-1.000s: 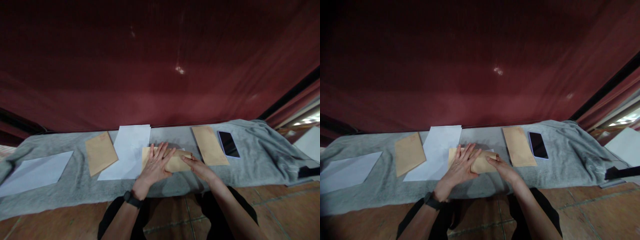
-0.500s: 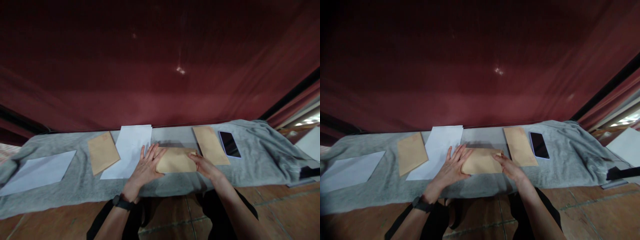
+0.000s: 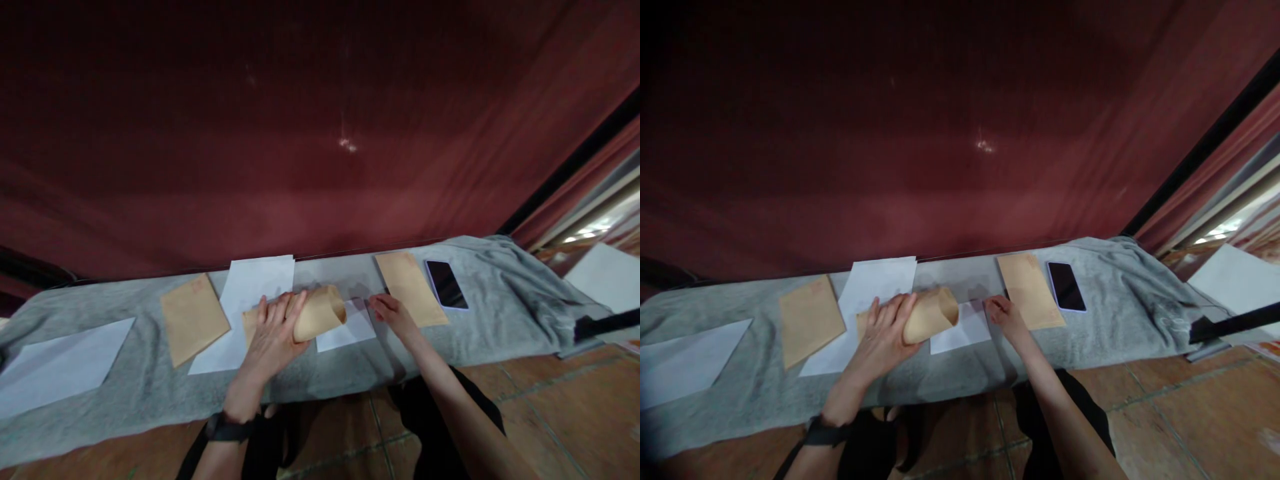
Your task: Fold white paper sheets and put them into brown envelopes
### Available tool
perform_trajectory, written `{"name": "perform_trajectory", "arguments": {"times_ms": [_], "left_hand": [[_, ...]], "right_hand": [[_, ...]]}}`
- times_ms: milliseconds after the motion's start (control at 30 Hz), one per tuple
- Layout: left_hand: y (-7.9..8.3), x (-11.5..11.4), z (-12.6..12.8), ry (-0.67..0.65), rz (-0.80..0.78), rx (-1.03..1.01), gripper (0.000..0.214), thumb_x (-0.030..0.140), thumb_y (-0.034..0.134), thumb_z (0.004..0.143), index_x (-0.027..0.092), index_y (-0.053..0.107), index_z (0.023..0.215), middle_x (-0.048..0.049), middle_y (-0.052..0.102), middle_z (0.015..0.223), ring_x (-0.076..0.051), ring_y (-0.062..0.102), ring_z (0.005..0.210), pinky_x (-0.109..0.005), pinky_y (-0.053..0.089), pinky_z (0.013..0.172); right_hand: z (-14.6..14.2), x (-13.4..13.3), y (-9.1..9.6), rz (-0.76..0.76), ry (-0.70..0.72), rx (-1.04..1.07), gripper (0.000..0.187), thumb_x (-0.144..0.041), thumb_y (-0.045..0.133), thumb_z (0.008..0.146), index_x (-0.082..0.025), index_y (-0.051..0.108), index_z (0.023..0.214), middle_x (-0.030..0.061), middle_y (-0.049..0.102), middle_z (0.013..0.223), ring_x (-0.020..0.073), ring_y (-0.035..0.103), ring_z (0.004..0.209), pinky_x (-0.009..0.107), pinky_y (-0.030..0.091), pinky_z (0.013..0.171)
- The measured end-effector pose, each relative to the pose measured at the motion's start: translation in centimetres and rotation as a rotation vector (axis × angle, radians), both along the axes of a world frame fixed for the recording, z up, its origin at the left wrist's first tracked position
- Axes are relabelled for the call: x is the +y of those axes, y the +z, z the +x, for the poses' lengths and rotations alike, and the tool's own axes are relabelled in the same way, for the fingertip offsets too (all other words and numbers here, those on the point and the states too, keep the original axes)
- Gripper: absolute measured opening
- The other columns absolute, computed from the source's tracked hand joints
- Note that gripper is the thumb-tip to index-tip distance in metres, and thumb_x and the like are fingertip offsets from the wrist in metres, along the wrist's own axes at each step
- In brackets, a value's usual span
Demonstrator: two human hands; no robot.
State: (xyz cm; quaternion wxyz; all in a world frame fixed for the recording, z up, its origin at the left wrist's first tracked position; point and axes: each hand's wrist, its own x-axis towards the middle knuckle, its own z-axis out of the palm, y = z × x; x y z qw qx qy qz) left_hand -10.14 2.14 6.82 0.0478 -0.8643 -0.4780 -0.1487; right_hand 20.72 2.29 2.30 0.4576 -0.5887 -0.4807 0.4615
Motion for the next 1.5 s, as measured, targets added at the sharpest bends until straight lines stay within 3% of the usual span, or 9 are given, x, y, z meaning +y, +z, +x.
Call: {"name": "perform_trajectory", "arguments": {"times_ms": [100, 167, 333, 500, 633, 900, 1133, 1267, 1500], "left_hand": [[-0.5, 0.1, -1.6, 0.07, -0.02, 0.015, 0.105, 0.033, 0.073, 0.076, 0.022, 0.013, 0.161, -0.0167, 0.047, 0.149, -0.036, 0.046, 0.137, -0.065, 0.013, 0.121], [-0.9, 0.1, -1.7, 0.066, -0.046, 0.024, 0.105, 0.033, 0.073, 0.075, 0.024, 0.013, 0.161, -0.0148, 0.048, 0.148, -0.036, 0.046, 0.136, -0.065, 0.013, 0.121], [-1.5, 0.2, -0.3, 0.018, -0.079, 0.022, 0.104, 0.032, 0.073, 0.074, 0.025, 0.016, 0.16, -0.0134, 0.048, 0.149, -0.035, 0.043, 0.14, -0.062, 0.011, 0.122], [-1.9, 0.4, 0.0, 0.013, -0.126, -0.011, 0.105, 0.033, 0.073, 0.074, 0.026, 0.014, 0.161, -0.0126, 0.049, 0.147, -0.035, 0.043, 0.14, -0.062, 0.011, 0.123], [-2.3, 0.6, -0.1, 0.029, -0.186, -0.026, 0.108, 0.035, 0.073, 0.073, 0.027, 0.01, 0.161, -0.0133, 0.047, 0.148, -0.035, 0.04, 0.142, -0.063, 0.011, 0.122], [-2.7, 0.9, 0.2, 0.046, -0.219, -0.061, 0.113, 0.035, 0.074, 0.071, 0.028, 0.008, 0.161, -0.0132, 0.047, 0.146, -0.035, 0.042, 0.14, -0.063, 0.01, 0.122], [-2.5, 1.2, 0.2, 0.077, -0.227, -0.109, 0.115, 0.036, 0.073, 0.072, 0.028, 0.001, 0.161, -0.0127, 0.046, 0.146, -0.035, 0.042, 0.14, -0.063, 0.01, 0.122], [-2.8, 1.3, 0.3, 0.073, -0.217, -0.106, 0.115, 0.035, 0.074, 0.072, 0.027, 0.002, 0.161, -0.0129, 0.046, 0.145, -0.035, 0.042, 0.139, -0.062, 0.008, 0.122], [-2.7, 1.3, 0.7, 0.06, -0.124, -0.056, 0.113, 0.033, 0.074, 0.072, 0.026, 0.006, 0.161, -0.0155, 0.045, 0.147, -0.036, 0.041, 0.14, -0.066, 0.01, 0.121]], "right_hand": [[-0.1, -0.1, -1.8, 0.09, -0.058, -0.561, 0.027, -0.049, 0.065, 0.086, -0.021, 0.066, 0.089, 0.0077, 0.069, 0.087, 0.026, 0.066, 0.09, 0.038, 0.05, 0.085], [-1.1, -0.6, -2.5, 0.11, -0.036, -0.795, 0.029, -0.047, 0.068, 0.085, -0.02, 0.064, 0.096, 0.0122, 0.069, 0.098, 0.0291, 0.065, 0.098, 0.039, 0.049, 0.089], [-3.2, -1.3, -2.7, 0.009, -0.033, -1.036, 0.035, -0.047, 0.073, 0.084, -0.018, 0.063, 0.101, 0.018, 0.067, 0.105, 0.0333, 0.065, 0.099, 0.04, 0.048, 0.087], [-2.6, -0.9, -2.8, -0.002, -0.001, -0.936, 0.015, -0.035, 0.069, 0.087, -0.022, 0.061, 0.089, 0.0126, 0.07, 0.098, 0.0287, 0.067, 0.092, 0.035, 0.047, 0.079], [-1.1, -0.6, -2.9, 0.057, -0.031, -0.784, 0.012, -0.029, 0.063, 0.087, -0.024, 0.055, 0.079, 0.0037, 0.066, 0.075, 0.0229, 0.065, 0.074, 0.03, 0.041, 0.066], [2.8, 0.3, -0.3, 0.322, -0.428, -0.322, 0.032, -0.055, 0.058, 0.089, -0.026, 0.047, 0.08, -0.0034, 0.052, 0.067, 0.0167, 0.05, 0.059, 0.028, 0.037, 0.056], [2.6, 0.5, -0.4, 0.35, -0.283, -0.083, 0.035, -0.057, 0.065, 0.084, -0.025, 0.049, 0.081, -0.0049, 0.051, 0.068, 0.0152, 0.048, 0.063, 0.027, 0.04, 0.06], [2.6, 0.7, -0.9, 0.326, -0.165, -0.148, 0.036, -0.056, 0.064, 0.084, -0.024, 0.05, 0.076, -0.0033, 0.053, 0.069, 0.0154, 0.048, 0.065, 0.027, 0.039, 0.063], [3.7, 0.4, -0.7, 0.223, -0.026, -0.318, 0.042, -0.055, 0.057, 0.082, -0.025, 0.041, 0.059, -0.0045, 0.041, 0.056, 0.0142, 0.04, 0.057, 0.027, 0.032, 0.056]]}}
